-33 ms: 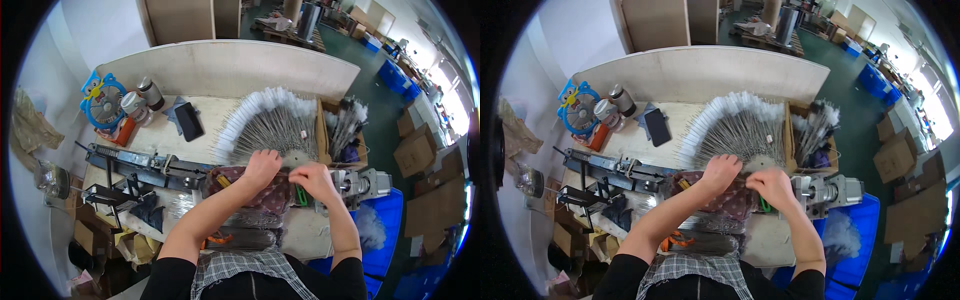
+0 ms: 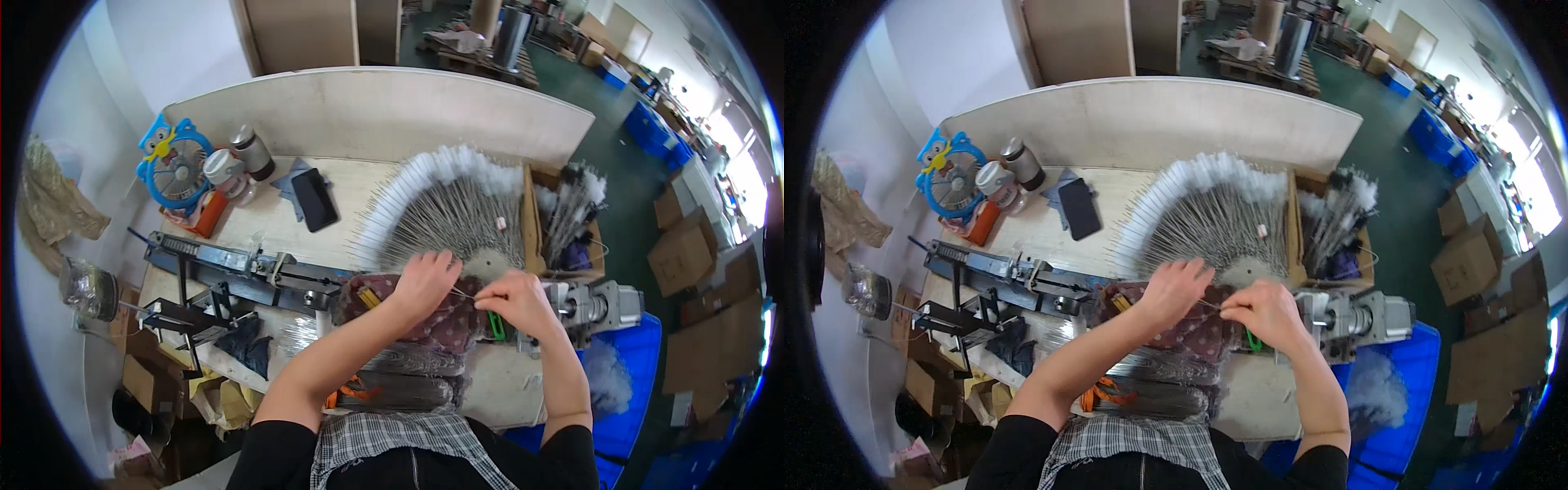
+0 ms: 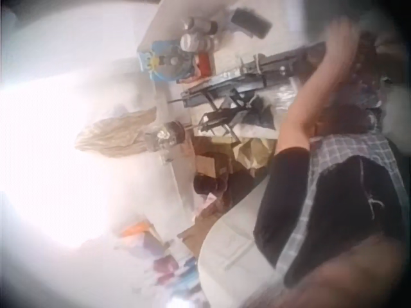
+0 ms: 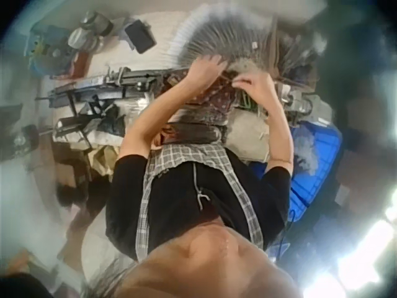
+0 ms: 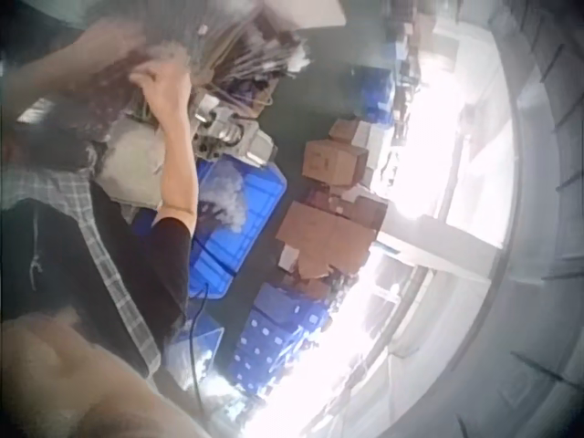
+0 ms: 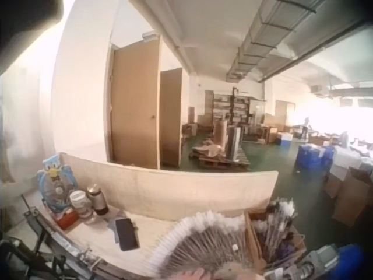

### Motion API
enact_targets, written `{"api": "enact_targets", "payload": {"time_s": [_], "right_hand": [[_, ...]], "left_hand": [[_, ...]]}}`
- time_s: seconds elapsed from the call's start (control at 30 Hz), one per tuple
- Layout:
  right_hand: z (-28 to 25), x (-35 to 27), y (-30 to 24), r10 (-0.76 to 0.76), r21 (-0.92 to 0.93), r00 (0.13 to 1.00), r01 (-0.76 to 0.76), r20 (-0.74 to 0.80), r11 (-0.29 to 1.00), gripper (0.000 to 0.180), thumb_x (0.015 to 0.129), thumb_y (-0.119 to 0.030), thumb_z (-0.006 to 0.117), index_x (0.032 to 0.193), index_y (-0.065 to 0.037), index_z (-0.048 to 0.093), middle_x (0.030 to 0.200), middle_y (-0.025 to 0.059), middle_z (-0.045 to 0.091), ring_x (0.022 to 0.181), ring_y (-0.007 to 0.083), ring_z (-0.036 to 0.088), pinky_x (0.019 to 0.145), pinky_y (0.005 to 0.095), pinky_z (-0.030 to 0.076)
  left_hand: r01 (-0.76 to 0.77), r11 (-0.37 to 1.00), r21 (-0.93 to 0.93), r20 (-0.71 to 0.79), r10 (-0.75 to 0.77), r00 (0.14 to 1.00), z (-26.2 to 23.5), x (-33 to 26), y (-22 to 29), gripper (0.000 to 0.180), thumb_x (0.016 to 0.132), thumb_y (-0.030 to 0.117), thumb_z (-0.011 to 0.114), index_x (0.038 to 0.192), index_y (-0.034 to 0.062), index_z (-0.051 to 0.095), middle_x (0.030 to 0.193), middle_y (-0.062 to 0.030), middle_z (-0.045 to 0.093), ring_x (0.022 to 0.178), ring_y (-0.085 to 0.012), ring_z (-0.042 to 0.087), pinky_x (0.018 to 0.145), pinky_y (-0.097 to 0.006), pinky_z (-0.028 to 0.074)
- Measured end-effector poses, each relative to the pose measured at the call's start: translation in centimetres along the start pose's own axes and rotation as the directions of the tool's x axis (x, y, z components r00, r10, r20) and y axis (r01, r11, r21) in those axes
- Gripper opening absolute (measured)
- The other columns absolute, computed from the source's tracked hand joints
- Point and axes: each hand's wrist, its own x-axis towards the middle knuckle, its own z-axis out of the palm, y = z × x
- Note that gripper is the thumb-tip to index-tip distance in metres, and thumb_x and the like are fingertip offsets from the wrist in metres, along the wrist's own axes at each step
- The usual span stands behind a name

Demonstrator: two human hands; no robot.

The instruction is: The person assembles small industrial brushes by hand, inserting white bristles into brush components using a jig.

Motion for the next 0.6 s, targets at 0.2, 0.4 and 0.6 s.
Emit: {"api": "enact_targets", "payload": {"time_s": [0.2,0.4,0.6], "right_hand": [[2.5,4.7,-4.1,-0.257,0.067,0.966,0.259,-0.042,0.963,0.013,0.068,-0.023,0.073,0.074,-0.011,0.072,0.068,0.0045,0.064,0.068,0.0228,0.056,0.064,0.0362,0.046],[10.1,9.8,-7.9,-0.346,0.118,0.935,0.353,-0.075,0.928,0.014,0.072,-0.025,0.07,0.077,-0.011,0.071,0.074,0.0028,0.064,0.078,0.0222,0.056,0.068,0.0346,0.047],[11.7,10.4,-9.7,-0.272,0.029,0.962,0.273,-0.03,0.962,0.012,0.071,-0.02,0.067,0.076,-0.01,0.07,0.073,0.0031,0.064,0.078,0.0233,0.055,0.07,0.0358,0.047]], "left_hand": [[0.218,0.714,-0.666,0.117,-0.189,0.975,-6.2,-11.6,2.8,0.02,0.083,0.018,0.066,0.098,0.0043,0.065,0.092,-0.0078,0.065,0.082,-0.0252,0.064,0.07,-0.034,0.051],[-0.074,-0.99,-0.119,0.876,-0.14,0.461,-3.8,-17.4,-2.4,0.042,0.094,0.043,0.046,0.087,0.007,0.066,0.077,-0.0059,0.062,0.069,-0.0177,0.055,0.063,-0.03,0.043],[-0.085,-0.808,-0.584,0.72,-0.563,0.406,-10.0,-17.5,-5.3,0.057,0.092,0.057,0.037,0.078,0.0077,0.064,0.065,-0.0045,0.059,0.062,-0.0186,0.055,0.058,-0.035,0.043]]}}
